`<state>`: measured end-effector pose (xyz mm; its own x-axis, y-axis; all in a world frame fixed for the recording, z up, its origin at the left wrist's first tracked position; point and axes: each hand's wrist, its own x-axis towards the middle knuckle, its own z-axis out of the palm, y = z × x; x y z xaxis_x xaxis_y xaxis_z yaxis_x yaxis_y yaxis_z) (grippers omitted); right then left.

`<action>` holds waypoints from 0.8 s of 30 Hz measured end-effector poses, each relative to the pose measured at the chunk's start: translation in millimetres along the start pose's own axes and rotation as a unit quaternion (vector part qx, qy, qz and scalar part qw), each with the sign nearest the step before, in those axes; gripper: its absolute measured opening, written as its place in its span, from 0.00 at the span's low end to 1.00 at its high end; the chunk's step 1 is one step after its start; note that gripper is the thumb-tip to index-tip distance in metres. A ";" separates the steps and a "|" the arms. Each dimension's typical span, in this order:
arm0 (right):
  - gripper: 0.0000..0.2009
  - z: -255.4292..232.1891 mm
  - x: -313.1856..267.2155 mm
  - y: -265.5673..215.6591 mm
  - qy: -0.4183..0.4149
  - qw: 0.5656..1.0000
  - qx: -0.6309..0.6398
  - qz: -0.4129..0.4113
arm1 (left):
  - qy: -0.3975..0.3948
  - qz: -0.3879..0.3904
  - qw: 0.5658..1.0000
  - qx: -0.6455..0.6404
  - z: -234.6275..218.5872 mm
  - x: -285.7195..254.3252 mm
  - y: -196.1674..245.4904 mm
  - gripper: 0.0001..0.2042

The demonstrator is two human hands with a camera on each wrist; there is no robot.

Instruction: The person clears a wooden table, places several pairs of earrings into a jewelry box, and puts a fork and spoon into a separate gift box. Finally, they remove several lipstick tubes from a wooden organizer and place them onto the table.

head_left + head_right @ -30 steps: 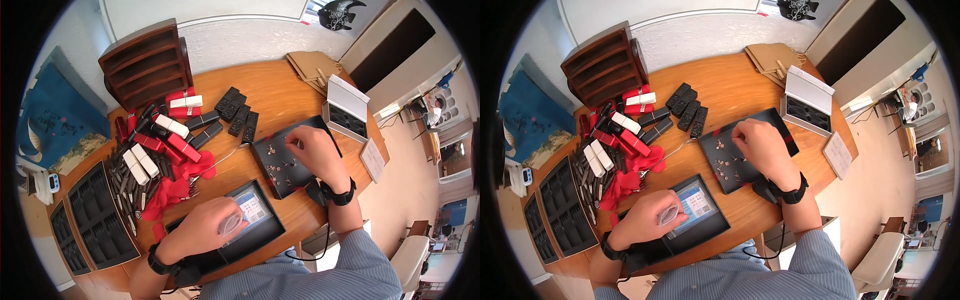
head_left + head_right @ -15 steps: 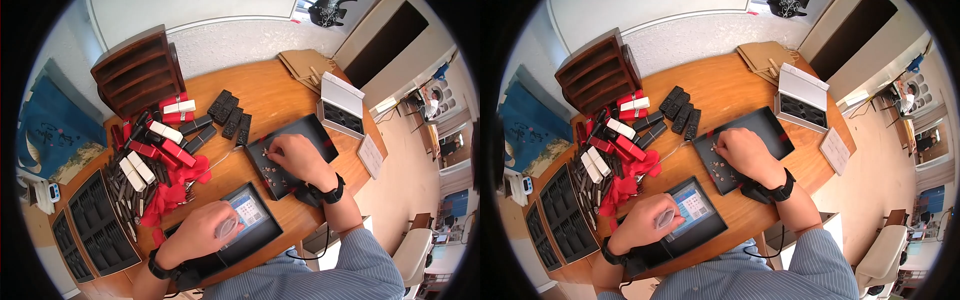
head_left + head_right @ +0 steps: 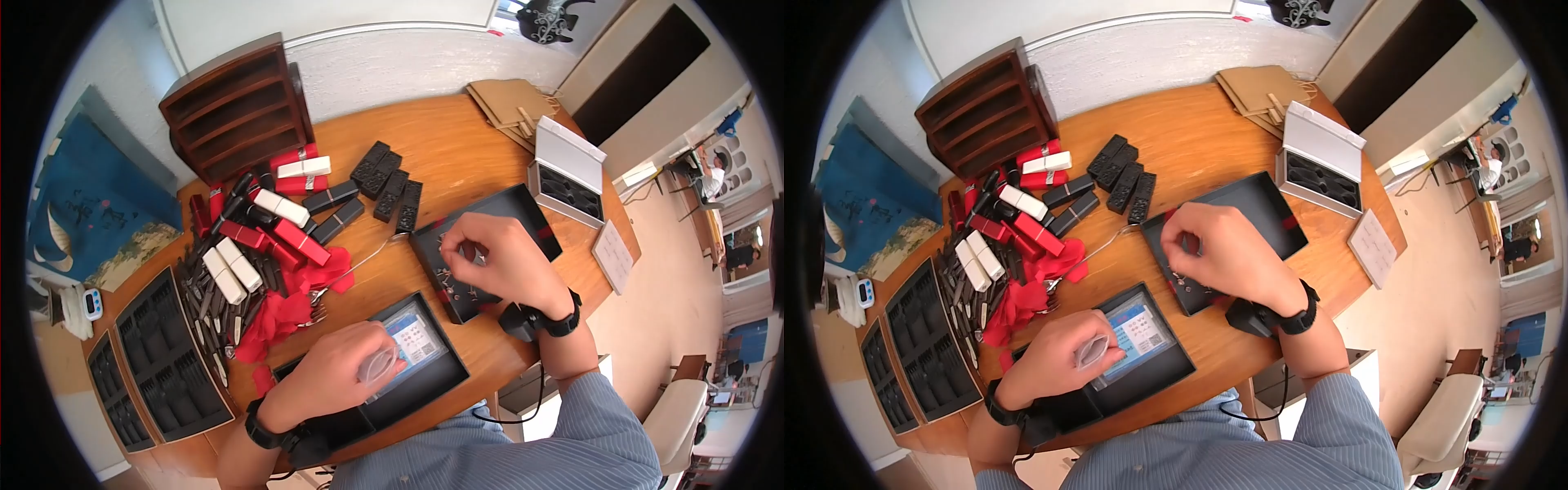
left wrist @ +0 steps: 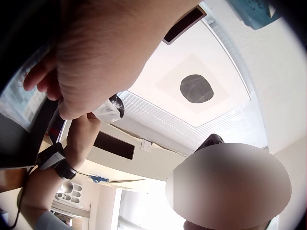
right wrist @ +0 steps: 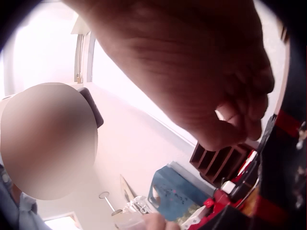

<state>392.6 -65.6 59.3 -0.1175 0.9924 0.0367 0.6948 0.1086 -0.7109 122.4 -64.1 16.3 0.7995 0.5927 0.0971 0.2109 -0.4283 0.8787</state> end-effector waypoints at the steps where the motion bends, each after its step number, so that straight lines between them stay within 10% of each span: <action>1: 0.03 3.0 -2.6 -4.6 -0.017 0.997 0.055 -0.042 | -0.002 -0.001 1.000 -0.006 0.2 -0.4 -0.3 0.09; 7: 0.08 34.3 -16.1 -18.9 -0.050 0.935 0.133 -0.326 | -0.012 -0.003 1.000 -0.014 0.1 -0.3 -0.3 0.11; 24: 0.10 51.0 -17.9 -14.0 -0.040 0.927 0.149 -0.342 | 0.008 0.012 1.000 -0.009 3.1 0.0 -3.6 0.12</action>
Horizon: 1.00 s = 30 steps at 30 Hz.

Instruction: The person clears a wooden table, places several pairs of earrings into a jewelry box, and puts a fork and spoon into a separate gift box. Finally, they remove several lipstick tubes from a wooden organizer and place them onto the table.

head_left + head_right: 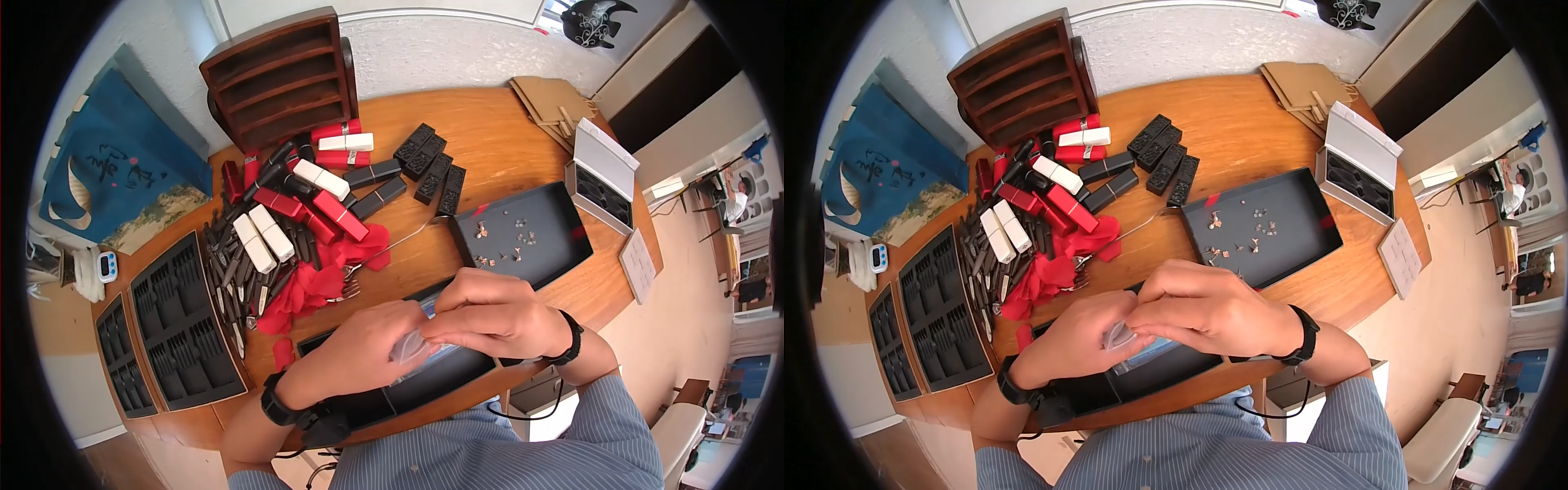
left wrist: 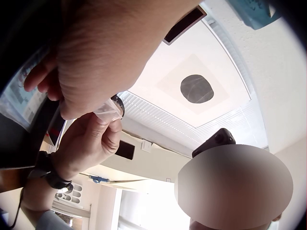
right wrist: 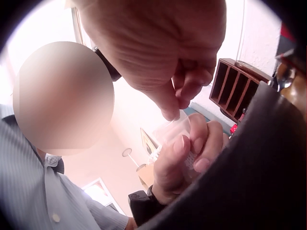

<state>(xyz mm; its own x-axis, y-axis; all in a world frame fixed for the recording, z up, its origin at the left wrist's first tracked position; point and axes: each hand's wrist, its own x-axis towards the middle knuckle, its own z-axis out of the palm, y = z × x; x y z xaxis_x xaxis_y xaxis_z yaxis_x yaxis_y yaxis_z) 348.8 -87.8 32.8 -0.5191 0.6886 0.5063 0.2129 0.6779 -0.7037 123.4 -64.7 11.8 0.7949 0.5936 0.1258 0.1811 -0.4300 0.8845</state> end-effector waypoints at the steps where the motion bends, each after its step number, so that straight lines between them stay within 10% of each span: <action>1: 0.10 -0.7 0.8 -0.2 0.001 1.000 -0.001 0.000 | 0.004 -0.001 1.000 -0.004 -0.3 0.1 0.8 0.12; 10: 0.08 -18.4 5.3 -2.9 0.020 0.998 -0.065 0.011 | -0.011 -0.003 1.000 0.022 -2.2 0.6 1.5 0.09; 13: 0.05 -38.2 4.3 0.0 0.130 0.971 -0.148 0.135 | -0.018 -0.018 1.000 0.008 -2.9 1.2 3.7 0.08; 16: 0.02 -58.5 -1.7 8.7 0.064 0.938 -0.204 0.273 | -0.014 -0.021 1.000 0.007 -2.8 0.6 3.7 0.09; 30: 0.05 -41.8 -13.2 36.5 -0.101 0.926 -0.225 0.284 | -0.013 -0.007 1.000 0.025 -3.0 1.5 4.1 0.09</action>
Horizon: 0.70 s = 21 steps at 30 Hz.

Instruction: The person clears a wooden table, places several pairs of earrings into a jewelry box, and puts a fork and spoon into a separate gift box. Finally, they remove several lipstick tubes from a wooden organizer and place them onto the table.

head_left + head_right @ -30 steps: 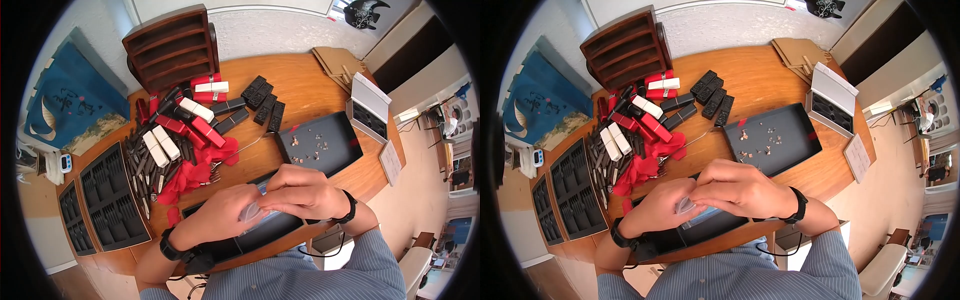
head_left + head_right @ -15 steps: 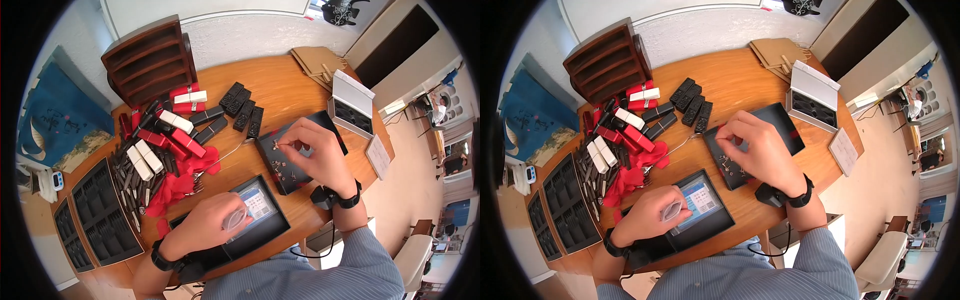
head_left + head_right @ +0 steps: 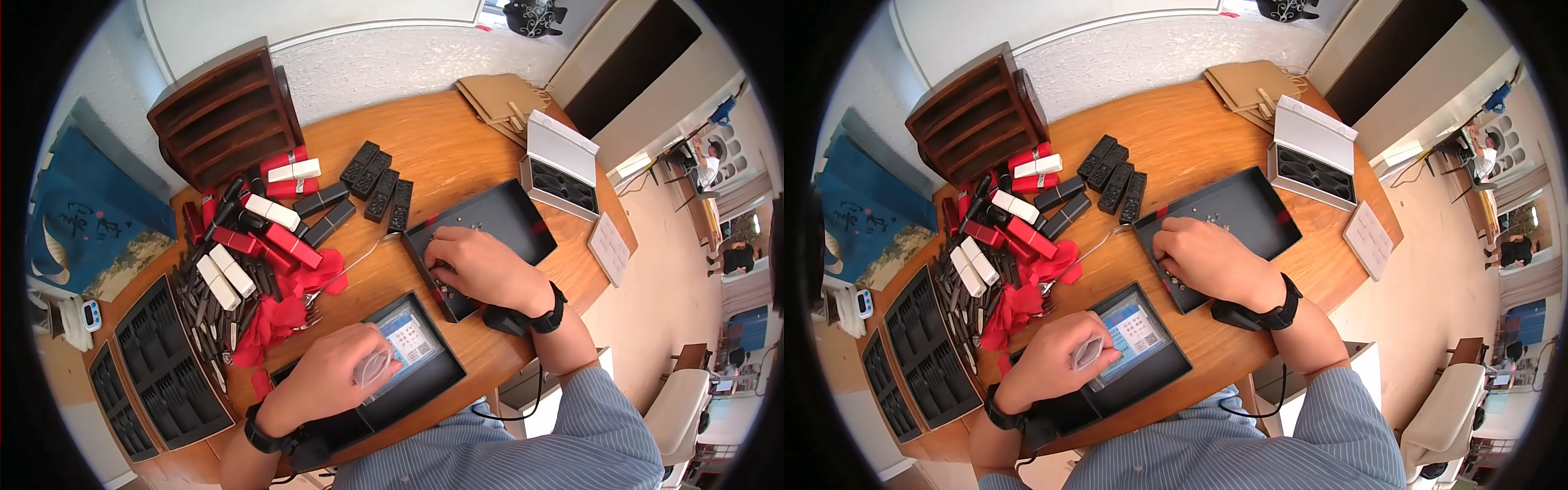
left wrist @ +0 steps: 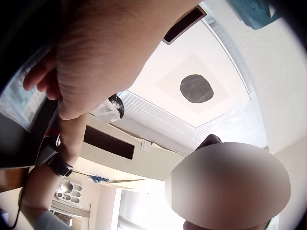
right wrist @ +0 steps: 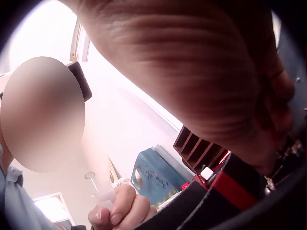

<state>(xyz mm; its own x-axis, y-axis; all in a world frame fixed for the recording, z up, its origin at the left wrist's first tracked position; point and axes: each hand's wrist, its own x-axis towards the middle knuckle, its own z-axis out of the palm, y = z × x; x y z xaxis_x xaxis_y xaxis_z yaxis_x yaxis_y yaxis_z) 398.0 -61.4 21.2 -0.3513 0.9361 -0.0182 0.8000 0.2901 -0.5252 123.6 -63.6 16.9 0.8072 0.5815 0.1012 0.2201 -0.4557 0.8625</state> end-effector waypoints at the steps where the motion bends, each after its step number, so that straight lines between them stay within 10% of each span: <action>1: 0.05 0.6 -0.4 0.8 0.000 1.000 0.000 0.000 | 0.001 0.002 1.000 0.002 0.3 -0.3 -0.6 0.09; 21: 0.04 -13.5 0.6 3.2 0.047 0.999 0.003 0.005 | -0.004 -0.006 1.000 0.001 -0.9 -0.1 2.4 0.10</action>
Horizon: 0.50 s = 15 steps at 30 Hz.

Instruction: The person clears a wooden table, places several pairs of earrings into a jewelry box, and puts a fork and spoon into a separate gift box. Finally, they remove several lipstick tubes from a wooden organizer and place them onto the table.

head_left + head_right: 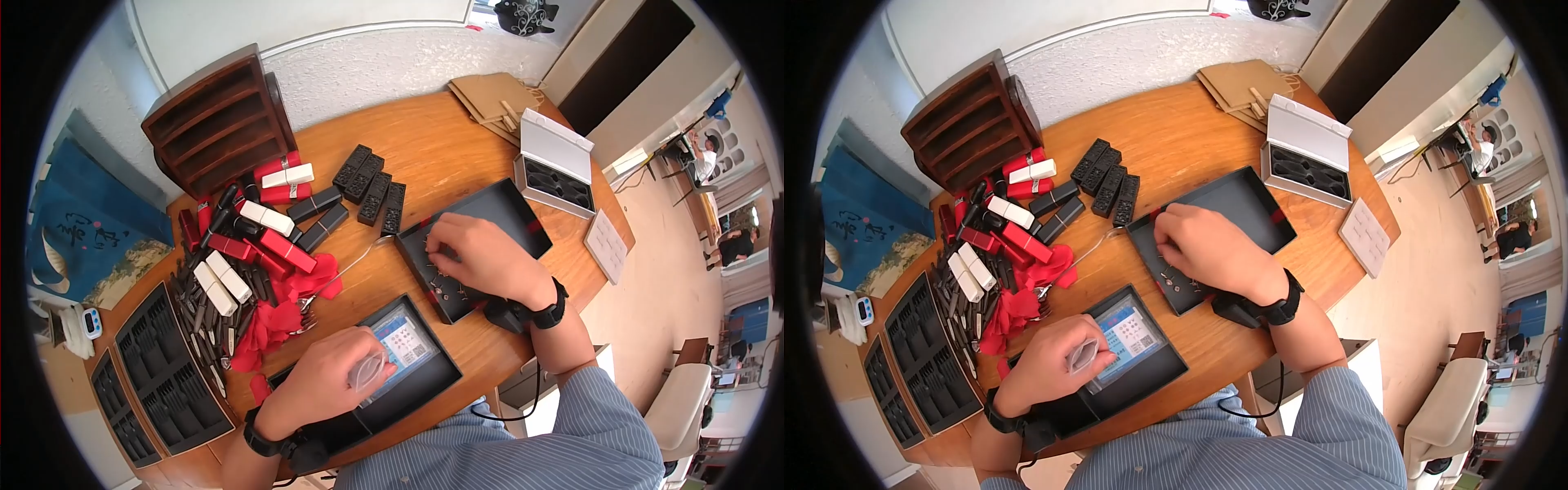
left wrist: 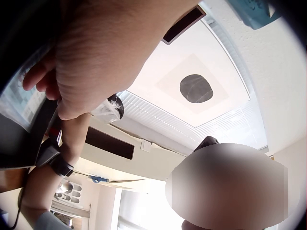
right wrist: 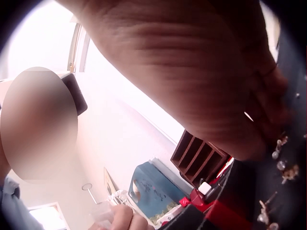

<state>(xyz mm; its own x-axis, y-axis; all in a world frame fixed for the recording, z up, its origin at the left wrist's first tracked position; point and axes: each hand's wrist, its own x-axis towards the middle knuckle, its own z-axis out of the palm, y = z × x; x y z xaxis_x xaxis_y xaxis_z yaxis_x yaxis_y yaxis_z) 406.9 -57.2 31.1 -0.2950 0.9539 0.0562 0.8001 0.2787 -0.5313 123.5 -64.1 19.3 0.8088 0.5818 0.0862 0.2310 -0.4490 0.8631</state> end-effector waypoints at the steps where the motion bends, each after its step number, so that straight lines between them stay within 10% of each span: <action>1: 0.04 -3.0 0.3 1.4 0.000 1.000 -0.001 -0.001 | 0.002 0.001 1.000 -0.001 0.2 0.0 -0.2 0.10; 10: 0.05 -8.3 -4.3 -21.7 0.114 0.984 0.131 0.041 | 0.004 0.008 1.000 0.000 0.9 -0.7 -2.0 0.10; 15: 0.05 8.2 -10.9 -48.7 0.089 0.954 0.195 -0.208 | 0.009 -0.005 1.000 -0.016 -0.3 -1.3 -2.3 0.10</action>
<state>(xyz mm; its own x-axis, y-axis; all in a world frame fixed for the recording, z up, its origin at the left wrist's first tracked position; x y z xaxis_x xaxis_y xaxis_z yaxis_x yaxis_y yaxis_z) 366.9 -82.1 49.4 -0.4235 0.7829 0.4558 0.3672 0.6083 -0.7037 121.8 -63.7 17.4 0.7960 0.5991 0.0862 0.2214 -0.4208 0.8797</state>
